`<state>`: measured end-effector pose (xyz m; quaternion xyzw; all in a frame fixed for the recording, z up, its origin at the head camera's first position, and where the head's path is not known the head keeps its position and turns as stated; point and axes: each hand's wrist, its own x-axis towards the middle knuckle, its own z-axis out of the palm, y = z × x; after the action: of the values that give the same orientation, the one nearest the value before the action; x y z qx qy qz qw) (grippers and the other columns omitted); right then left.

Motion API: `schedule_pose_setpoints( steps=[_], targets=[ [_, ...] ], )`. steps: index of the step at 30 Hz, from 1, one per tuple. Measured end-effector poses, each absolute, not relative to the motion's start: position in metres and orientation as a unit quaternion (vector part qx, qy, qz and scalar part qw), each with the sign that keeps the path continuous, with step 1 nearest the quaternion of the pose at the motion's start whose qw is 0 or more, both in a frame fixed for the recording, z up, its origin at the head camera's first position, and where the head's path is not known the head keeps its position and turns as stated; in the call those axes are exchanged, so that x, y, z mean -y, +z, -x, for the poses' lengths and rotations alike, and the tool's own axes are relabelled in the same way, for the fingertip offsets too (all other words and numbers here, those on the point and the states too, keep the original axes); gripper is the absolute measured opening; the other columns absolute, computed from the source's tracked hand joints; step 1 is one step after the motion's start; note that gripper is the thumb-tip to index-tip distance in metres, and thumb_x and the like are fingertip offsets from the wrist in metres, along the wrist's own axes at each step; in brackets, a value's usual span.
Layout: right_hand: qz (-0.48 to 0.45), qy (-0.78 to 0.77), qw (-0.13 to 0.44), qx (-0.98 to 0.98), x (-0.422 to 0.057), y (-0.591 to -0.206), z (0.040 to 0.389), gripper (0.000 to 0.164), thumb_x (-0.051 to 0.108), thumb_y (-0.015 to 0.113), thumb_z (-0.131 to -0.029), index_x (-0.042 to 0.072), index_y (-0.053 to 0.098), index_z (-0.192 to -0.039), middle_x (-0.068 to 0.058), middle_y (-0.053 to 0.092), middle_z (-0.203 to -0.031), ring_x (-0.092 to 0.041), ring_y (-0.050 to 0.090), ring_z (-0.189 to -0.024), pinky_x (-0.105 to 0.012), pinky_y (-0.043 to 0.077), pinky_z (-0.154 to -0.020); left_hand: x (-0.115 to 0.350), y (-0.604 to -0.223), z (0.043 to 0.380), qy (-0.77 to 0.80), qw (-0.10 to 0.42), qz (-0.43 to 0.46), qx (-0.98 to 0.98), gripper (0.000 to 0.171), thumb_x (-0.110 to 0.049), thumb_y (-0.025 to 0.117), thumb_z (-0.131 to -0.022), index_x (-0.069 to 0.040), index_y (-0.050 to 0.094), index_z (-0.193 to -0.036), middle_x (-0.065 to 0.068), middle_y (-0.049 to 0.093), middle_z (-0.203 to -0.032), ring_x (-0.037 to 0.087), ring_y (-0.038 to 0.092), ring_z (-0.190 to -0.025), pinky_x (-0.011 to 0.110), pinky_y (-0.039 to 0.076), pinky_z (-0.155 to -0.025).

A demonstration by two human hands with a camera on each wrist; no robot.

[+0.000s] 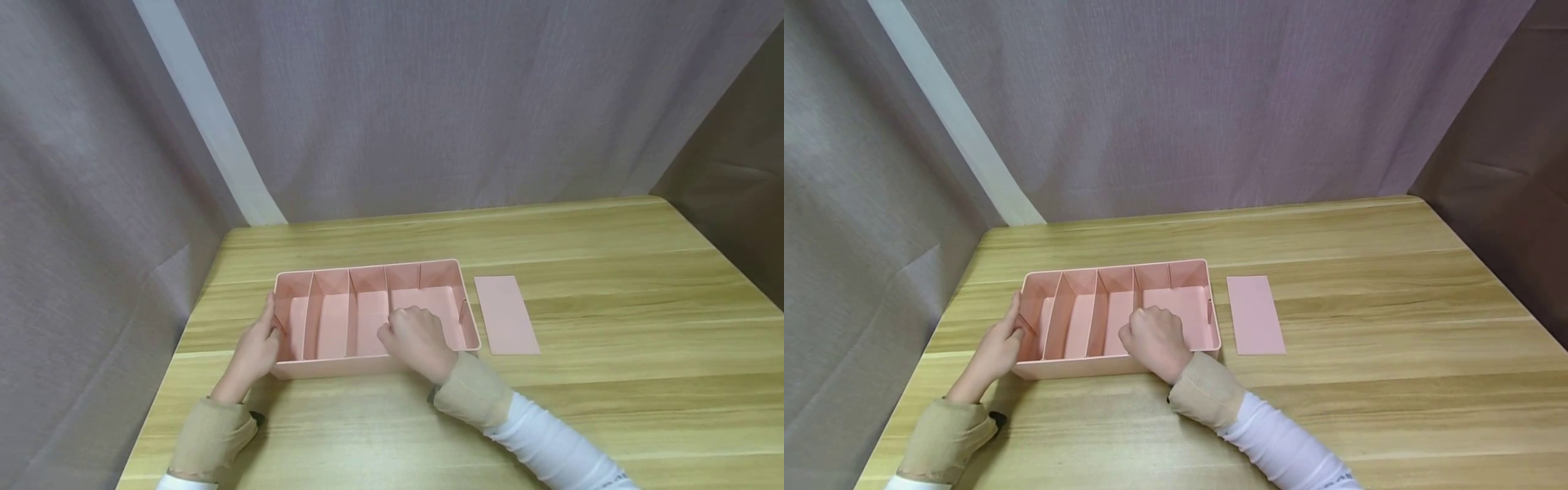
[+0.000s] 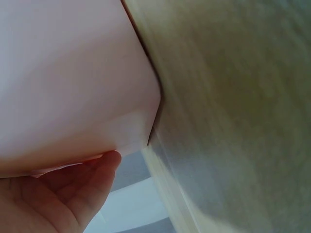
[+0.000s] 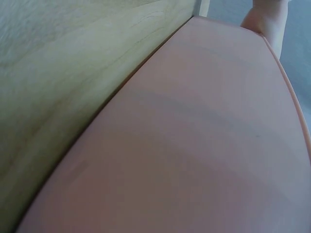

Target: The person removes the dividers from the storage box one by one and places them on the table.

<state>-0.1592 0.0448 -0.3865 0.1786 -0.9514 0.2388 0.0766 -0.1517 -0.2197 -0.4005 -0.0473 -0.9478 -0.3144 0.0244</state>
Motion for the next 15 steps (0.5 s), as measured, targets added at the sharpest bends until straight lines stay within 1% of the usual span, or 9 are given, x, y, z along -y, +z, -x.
schedule_pose_setpoints(
  steps=[10,15],
  targets=[
    [-0.178,0.248,0.074,0.949,-0.0449,-0.3865,0.1588,0.033,0.014,0.047,-0.074,0.017,0.029,-0.046,0.006,0.026,-0.046,-0.015,0.031,-0.044,-0.03,0.029,-0.038,0.2197,-0.4011,0.1512,-0.314,0.03,0.05,0.948,0.058,-0.006,0.033,-0.09,0.001,0.009,-0.142,0.013,0.051,-0.078,0.031,0.05,-0.078,0.05,0.044,-0.076],
    [-0.174,0.25,0.069,0.95,-0.0451,-0.3862,0.1586,0.032,0.014,0.047,-0.074,0.017,0.03,-0.047,0.006,0.026,-0.046,-0.015,0.031,-0.044,-0.03,0.029,-0.039,0.2196,-0.401,0.1509,-0.315,0.029,0.049,0.947,0.058,-0.006,0.033,-0.09,0.001,0.009,-0.142,0.012,0.05,-0.077,0.03,0.049,-0.077,0.049,0.044,-0.076]
  ],
)
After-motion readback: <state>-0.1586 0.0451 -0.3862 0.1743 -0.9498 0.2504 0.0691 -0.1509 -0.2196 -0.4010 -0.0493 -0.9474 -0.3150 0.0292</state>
